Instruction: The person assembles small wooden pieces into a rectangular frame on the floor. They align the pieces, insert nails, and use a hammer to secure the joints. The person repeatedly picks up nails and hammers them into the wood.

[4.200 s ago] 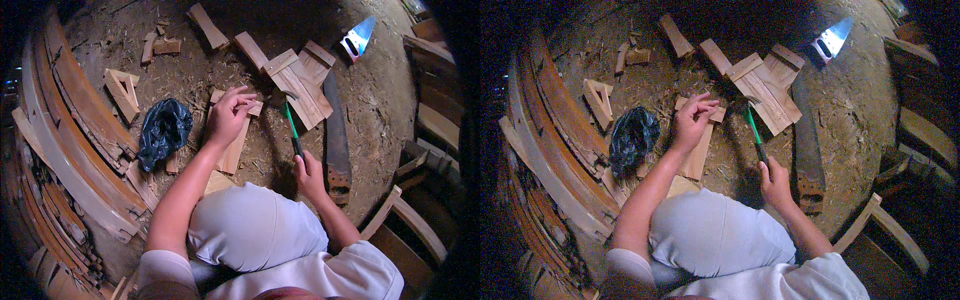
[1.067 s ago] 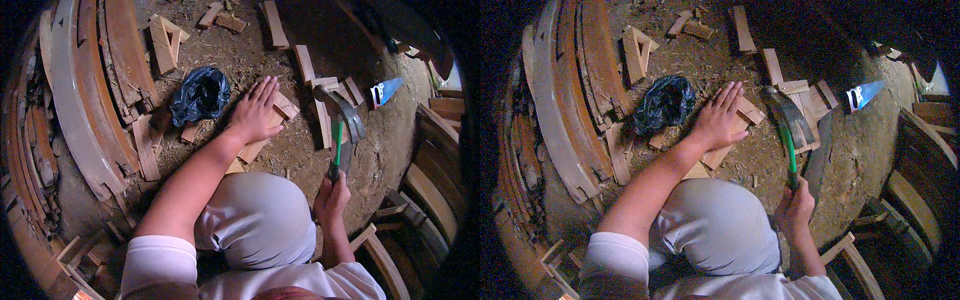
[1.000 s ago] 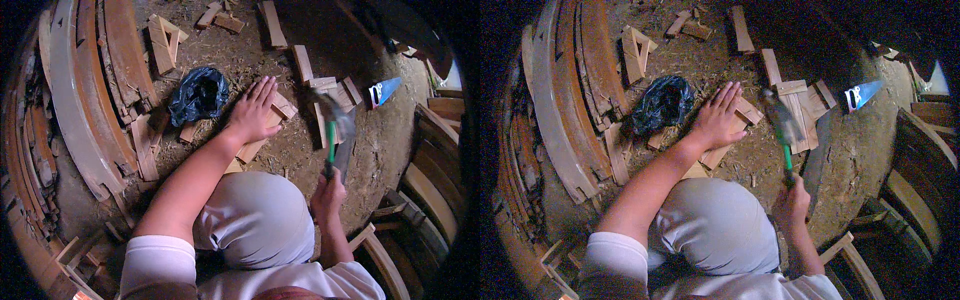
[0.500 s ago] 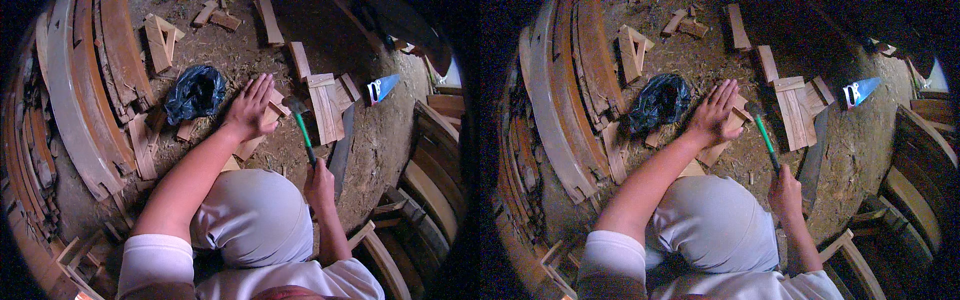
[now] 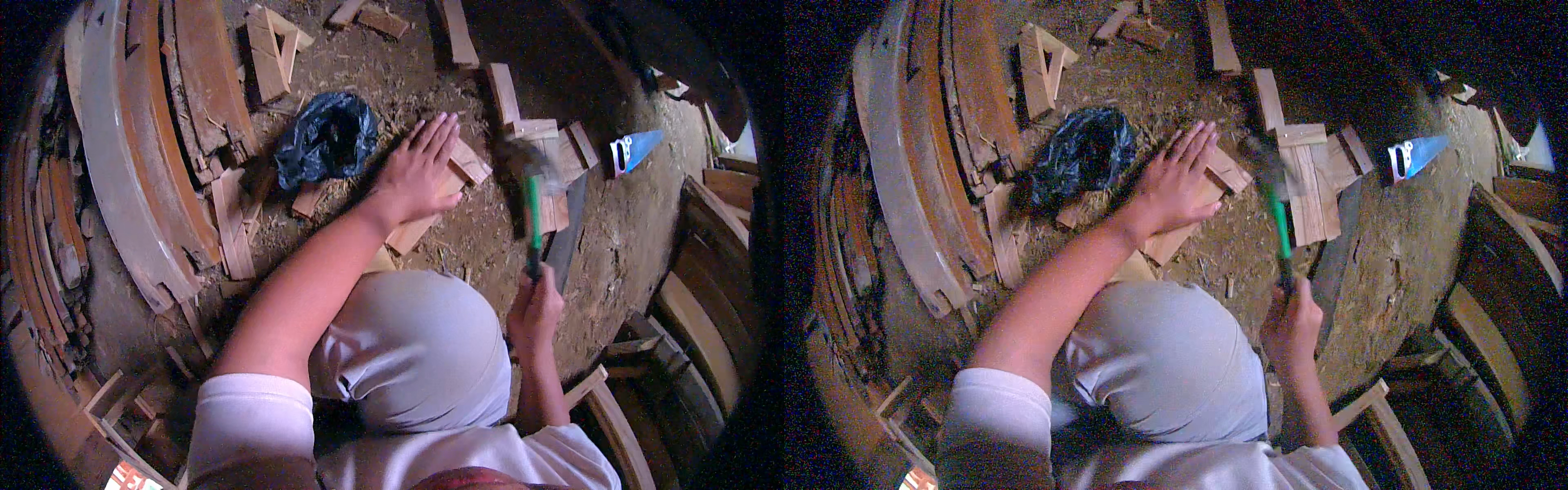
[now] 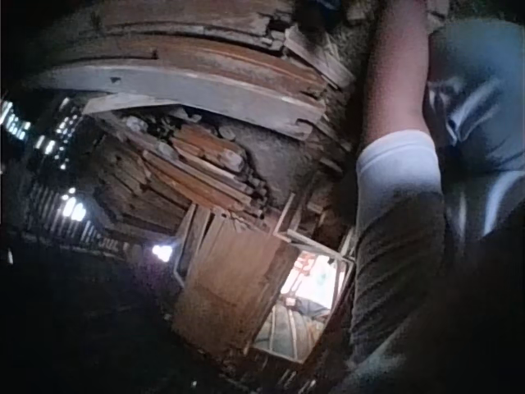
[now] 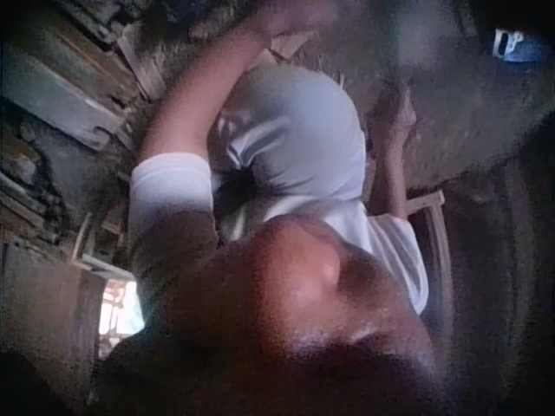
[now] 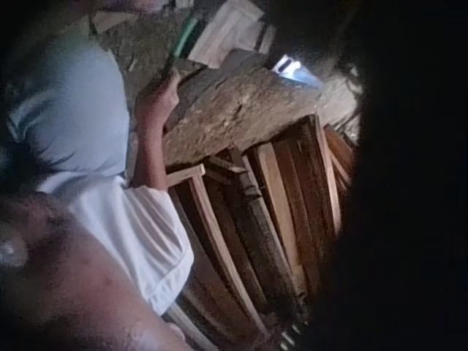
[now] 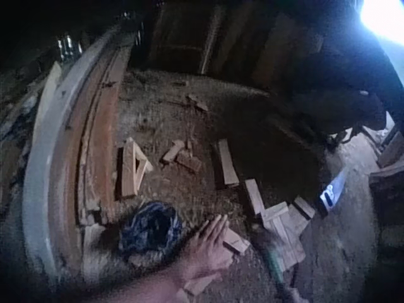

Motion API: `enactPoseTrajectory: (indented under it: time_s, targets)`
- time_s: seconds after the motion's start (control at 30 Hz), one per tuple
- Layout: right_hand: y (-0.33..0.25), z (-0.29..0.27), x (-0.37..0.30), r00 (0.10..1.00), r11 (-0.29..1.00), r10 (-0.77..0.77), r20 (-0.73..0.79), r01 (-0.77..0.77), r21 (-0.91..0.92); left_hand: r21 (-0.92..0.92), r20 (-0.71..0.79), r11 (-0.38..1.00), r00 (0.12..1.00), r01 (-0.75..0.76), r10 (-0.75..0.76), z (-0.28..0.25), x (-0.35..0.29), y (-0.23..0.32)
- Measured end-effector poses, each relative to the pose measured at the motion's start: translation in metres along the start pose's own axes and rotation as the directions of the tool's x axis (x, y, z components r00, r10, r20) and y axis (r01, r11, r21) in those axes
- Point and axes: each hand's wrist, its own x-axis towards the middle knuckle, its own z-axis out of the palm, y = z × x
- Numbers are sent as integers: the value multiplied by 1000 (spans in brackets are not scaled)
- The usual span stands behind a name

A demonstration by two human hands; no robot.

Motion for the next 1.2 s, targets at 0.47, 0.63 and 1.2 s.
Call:
enactPoseTrajectory:
  time_s: [0.47, 0.63, 1.2]
  targets:
    - [5, -7, -1, 996, 1000, -13, -92, 13, 7, 100, 35, 995, 999, 20, -24, -1, 1, 0]
    - [34, 23, 4, 967, 968, 83, 240, -21, -251, 36, 18, 999, 1000, 7, -8, -2, 3, 0]
    - [17, 1, -3, 991, 993, 118, -63, -116, 25, 19, 7, 1000, 1000, 19, -19, 2, 1, -4]
